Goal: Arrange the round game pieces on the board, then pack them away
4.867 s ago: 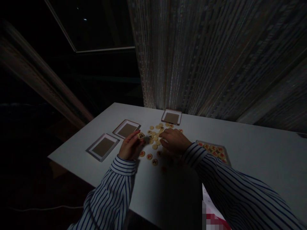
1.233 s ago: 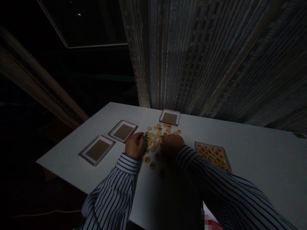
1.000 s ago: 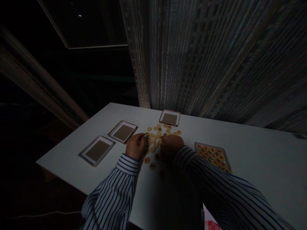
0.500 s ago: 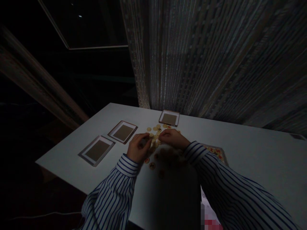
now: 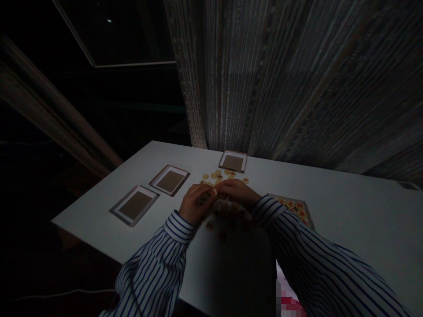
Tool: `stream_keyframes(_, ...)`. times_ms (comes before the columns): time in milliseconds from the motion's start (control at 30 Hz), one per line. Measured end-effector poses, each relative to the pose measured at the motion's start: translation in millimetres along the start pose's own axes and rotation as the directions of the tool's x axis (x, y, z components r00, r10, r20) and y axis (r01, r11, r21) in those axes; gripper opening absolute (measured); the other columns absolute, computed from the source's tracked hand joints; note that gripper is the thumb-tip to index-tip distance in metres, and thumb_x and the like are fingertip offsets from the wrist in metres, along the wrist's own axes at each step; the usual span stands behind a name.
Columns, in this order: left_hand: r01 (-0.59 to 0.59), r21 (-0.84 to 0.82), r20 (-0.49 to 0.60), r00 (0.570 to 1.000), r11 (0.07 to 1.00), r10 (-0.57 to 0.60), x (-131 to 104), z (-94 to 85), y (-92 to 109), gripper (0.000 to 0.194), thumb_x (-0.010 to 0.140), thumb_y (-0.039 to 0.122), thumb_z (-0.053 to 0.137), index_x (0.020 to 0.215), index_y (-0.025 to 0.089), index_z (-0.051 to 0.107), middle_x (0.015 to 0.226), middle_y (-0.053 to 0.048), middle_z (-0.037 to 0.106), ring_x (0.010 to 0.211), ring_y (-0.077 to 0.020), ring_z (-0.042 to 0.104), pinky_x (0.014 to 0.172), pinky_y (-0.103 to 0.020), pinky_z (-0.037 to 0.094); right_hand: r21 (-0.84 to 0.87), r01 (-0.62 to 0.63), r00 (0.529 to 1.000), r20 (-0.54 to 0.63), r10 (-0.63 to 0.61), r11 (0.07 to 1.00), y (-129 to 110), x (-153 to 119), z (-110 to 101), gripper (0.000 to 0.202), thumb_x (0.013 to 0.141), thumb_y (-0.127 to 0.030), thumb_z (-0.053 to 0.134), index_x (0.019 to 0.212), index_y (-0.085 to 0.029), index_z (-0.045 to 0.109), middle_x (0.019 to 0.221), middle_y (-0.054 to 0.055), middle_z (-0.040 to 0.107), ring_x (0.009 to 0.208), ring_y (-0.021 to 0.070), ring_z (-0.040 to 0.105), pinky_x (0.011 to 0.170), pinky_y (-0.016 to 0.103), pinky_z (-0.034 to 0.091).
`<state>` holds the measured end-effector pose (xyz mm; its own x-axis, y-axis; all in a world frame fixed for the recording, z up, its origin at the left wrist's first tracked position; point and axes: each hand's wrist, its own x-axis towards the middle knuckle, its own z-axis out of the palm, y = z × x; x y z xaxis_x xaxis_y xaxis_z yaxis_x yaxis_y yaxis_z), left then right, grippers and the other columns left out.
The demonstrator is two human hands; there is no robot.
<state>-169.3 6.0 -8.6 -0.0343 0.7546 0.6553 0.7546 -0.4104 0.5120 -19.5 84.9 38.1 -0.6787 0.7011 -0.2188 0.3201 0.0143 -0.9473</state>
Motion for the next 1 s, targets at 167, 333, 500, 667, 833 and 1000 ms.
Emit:
stream_keyframes(167,0.013,-0.001,-0.011,1.000,1.000,-0.013,0,0.5,1,0.016,0.077,0.029,0.061,0.090,0.019,0.064,0.089,-0.007,0.068,0.087,-0.0172,0.061,0.080,-0.033,0.049,-0.046,-0.007,1.000,0.002,0.007,0.999,-2,0,1,0.027,0.068,-0.037,0.055,0.077,-0.013,0.065,0.058,-0.003,0.054,0.051,0.0073,0.042,0.045,0.020,0.028)
stream_keyframes(333,0.124,0.012,-0.042,0.991,0.992,-0.123,1,-7.6,-7,0.019,0.073,0.023,0.064,0.092,0.017,0.063,0.090,-0.006,0.068,0.086,-0.0169,0.061,0.080,-0.031,0.049,-0.049,-0.070,0.996,-0.058,0.067,0.996,-11,-6,2,0.028,0.069,-0.039,0.056,0.076,-0.012,0.063,0.064,-0.001,0.058,0.052,0.0066,0.043,0.046,0.020,0.030)
stream_keyframes(500,0.301,0.087,-0.051,0.953,0.950,-0.297,0,-23.5,-30,0.023,0.073,0.023,0.063,0.095,0.015,0.064,0.089,-0.006,0.067,0.082,-0.0164,0.061,0.080,-0.031,0.049,-0.065,-0.096,0.992,-0.086,0.090,0.993,-8,-6,-1,0.025,0.072,-0.034,0.055,0.079,-0.012,0.062,0.076,0.002,0.063,0.056,0.0069,0.047,0.050,0.020,0.036)
stream_keyframes(667,0.402,0.245,-0.001,0.910,0.882,-0.414,-2,-26.7,-45,0.024,0.076,0.026,0.058,0.097,0.017,0.065,0.094,-0.008,0.067,0.086,-0.0193,0.062,0.081,-0.033,0.048,-0.091,-0.029,0.996,-0.092,0.021,0.995,5,1,-4,0.019,0.072,-0.028,0.054,0.080,-0.013,0.062,0.080,0.003,0.066,0.063,0.0092,0.053,0.060,0.023,0.043)
stream_keyframes(833,0.394,0.407,0.081,0.883,0.824,-0.463,-1,-24.6,-45,0.024,0.081,0.029,0.052,0.097,0.018,0.067,0.096,-0.010,0.067,0.092,-0.0219,0.060,0.083,-0.033,0.046,-0.209,0.034,0.995,-0.087,-0.053,0.977,11,1,-5,0.019,0.071,-0.030,0.054,0.076,-0.013,0.063,0.078,0.004,0.067,0.069,0.0128,0.057,0.065,0.025,0.045)
stream_keyframes(1000,0.373,0.485,0.128,0.865,0.791,-0.486,1,-23.0,-46,0.023,0.081,0.027,0.052,0.096,0.018,0.067,0.095,-0.010,0.067,0.092,-0.0225,0.060,0.083,-0.033,0.045,-0.311,0.016,0.993,-0.107,-0.051,0.950,15,0,-5,0.022,0.071,-0.030,0.053,0.080,-0.012,0.063,0.074,0.003,0.065,0.067,0.0134,0.057,0.062,0.024,0.044)
